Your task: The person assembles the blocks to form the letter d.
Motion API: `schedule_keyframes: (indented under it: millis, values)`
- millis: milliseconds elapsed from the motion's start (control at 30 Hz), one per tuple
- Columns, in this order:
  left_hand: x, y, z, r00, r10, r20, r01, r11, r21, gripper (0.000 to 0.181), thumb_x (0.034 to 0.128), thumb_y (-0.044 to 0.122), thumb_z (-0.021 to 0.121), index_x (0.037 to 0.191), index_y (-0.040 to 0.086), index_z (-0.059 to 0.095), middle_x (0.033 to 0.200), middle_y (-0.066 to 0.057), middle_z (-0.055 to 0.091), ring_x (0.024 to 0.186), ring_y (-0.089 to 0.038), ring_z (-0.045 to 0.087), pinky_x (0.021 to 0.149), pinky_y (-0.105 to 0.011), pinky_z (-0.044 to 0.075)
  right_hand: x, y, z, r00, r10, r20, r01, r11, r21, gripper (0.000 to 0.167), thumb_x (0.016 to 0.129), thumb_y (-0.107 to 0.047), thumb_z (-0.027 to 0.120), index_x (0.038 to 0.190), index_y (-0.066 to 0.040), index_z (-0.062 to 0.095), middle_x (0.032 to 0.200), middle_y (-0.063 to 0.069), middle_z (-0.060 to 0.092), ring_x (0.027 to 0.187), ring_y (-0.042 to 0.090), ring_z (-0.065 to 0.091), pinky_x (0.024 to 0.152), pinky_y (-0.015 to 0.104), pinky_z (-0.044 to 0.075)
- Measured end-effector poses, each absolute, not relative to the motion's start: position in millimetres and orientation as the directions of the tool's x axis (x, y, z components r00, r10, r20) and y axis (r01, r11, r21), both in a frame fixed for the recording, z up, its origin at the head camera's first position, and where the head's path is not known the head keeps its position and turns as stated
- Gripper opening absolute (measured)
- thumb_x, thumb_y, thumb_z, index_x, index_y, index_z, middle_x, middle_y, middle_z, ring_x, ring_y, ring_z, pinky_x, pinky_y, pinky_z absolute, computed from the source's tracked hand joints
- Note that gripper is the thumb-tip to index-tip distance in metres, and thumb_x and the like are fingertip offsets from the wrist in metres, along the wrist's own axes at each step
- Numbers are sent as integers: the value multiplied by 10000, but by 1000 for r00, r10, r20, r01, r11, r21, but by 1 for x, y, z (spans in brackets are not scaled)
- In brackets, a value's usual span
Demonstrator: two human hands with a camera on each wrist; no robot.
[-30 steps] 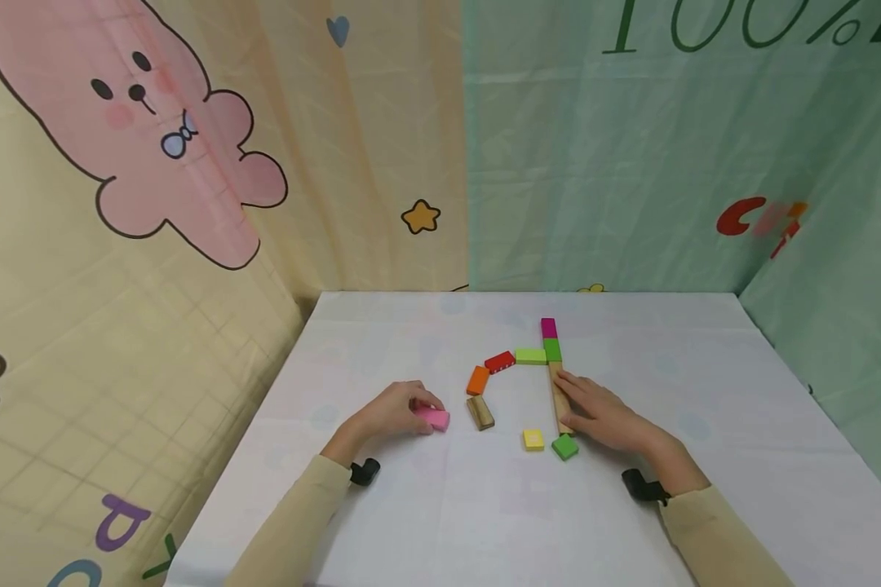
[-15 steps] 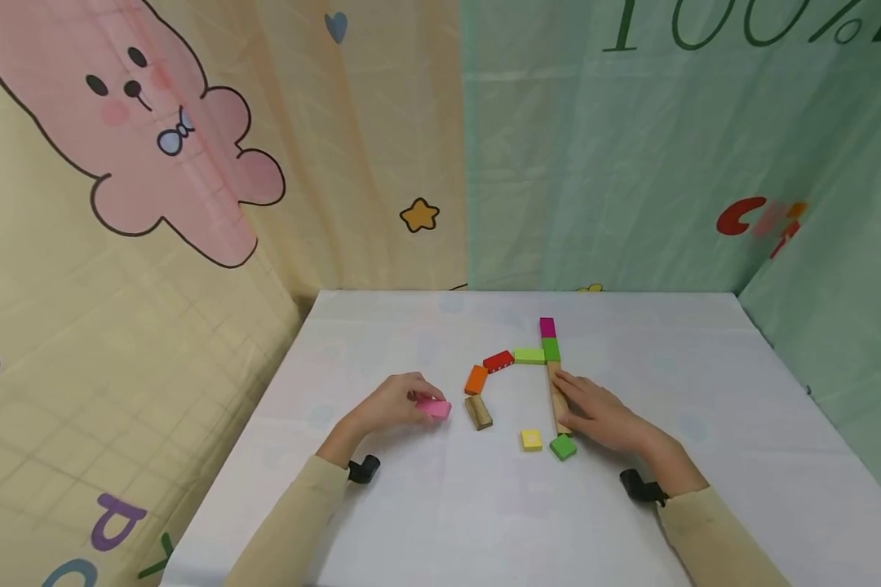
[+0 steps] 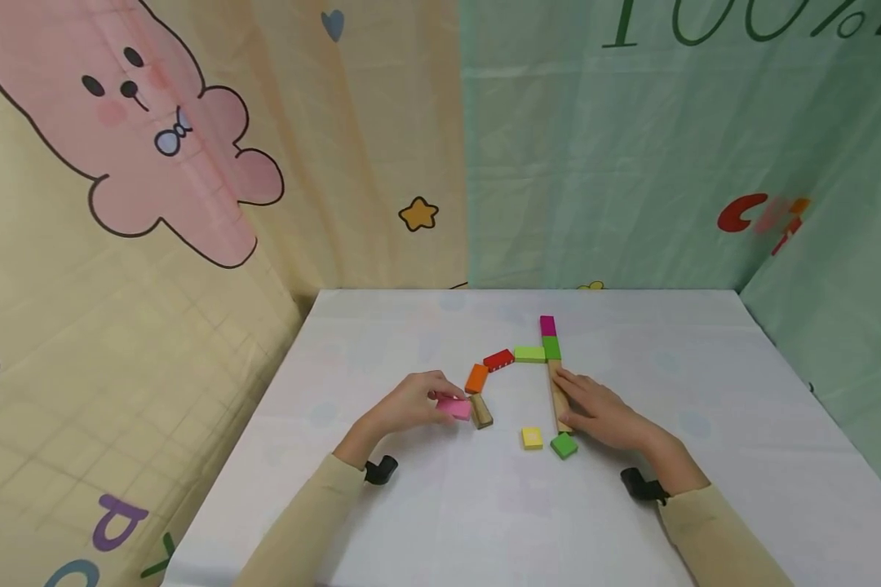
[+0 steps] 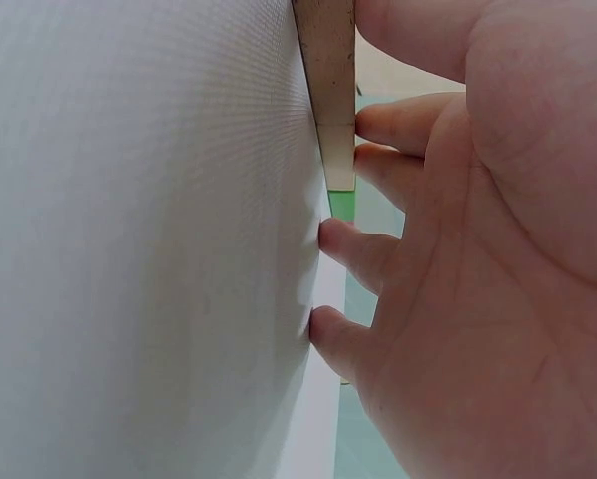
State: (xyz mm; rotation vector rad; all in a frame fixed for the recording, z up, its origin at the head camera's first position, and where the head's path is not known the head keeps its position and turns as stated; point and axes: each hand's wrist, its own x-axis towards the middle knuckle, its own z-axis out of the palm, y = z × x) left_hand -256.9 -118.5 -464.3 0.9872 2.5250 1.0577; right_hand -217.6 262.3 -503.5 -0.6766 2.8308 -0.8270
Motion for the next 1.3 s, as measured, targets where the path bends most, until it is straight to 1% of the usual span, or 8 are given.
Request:
schedule_keyframes:
  millis: [267,367,500,733,900,1000,1133,1300]
  values:
    - [-254,-103,-462,-733,679,49,516,507,690,323,867,231,819,1181,271,754,1001,127,620,973,-108,565,867,-311,508,-217,261,-503,-894,-448,2,-381,758,-529,736,1019,-348,599,1603,-80,240,1658,135,185,1480,451,177,1129,685,144]
    - [-254,-98,-463,-733,678,54,514,500,696,324,853,211,832,1163,270,758,990,119,621,963,-113,567,840,-304,520,-217,261,-503,-893,-451,6,-386,756,-529,738,1019,-354,598,1604,-82,238,1657,132,187,1480,442,185,1130,681,150]
    - [-253,-94,-464,-735,676,58,509,492,706,311,848,207,836,1143,274,762,989,113,624,956,-116,570,787,-281,531,-215,261,-500,-889,-457,24,-399,749,-528,735,1020,-353,597,1598,-64,247,1648,160,201,1469,463,194,1116,696,161]
    - [-256,-84,-465,-737,674,57,539,534,651,295,852,237,833,1137,270,762,966,106,605,934,-113,552,755,-266,519,-216,262,-499,-892,-452,9,-386,751,-535,725,1022,-336,599,1601,-79,247,1652,150,193,1481,448,172,1127,686,150]
    - [-256,-77,-467,-743,669,37,543,569,617,308,854,266,831,1152,277,757,987,110,592,956,-108,533,755,-256,511,-216,262,-500,-892,-452,5,-383,750,-539,730,1018,-327,608,1601,-76,247,1653,150,191,1479,449,176,1123,690,158]
    - [-257,-72,-469,-731,682,42,560,563,608,312,853,256,832,1157,264,760,1006,109,597,970,-122,539,753,-242,509,-216,262,-501,-892,-453,5,-384,750,-538,734,1017,-327,610,1600,-74,245,1653,149,191,1477,451,180,1121,692,158]
    - [-256,-66,-470,-708,705,54,593,551,587,316,846,247,839,1153,237,766,987,110,602,957,-145,553,737,-227,495,-217,262,-503,-893,-449,2,-381,755,-534,740,1017,-346,606,1604,-85,239,1657,134,188,1478,437,189,1126,686,159]
    - [-255,-57,-473,-684,727,63,636,553,538,315,840,262,843,1146,234,771,951,140,599,920,-91,544,744,-206,479,-217,262,-503,-897,-443,-3,-373,760,-532,748,1014,-363,607,1605,-91,239,1657,131,190,1477,431,199,1121,691,167]
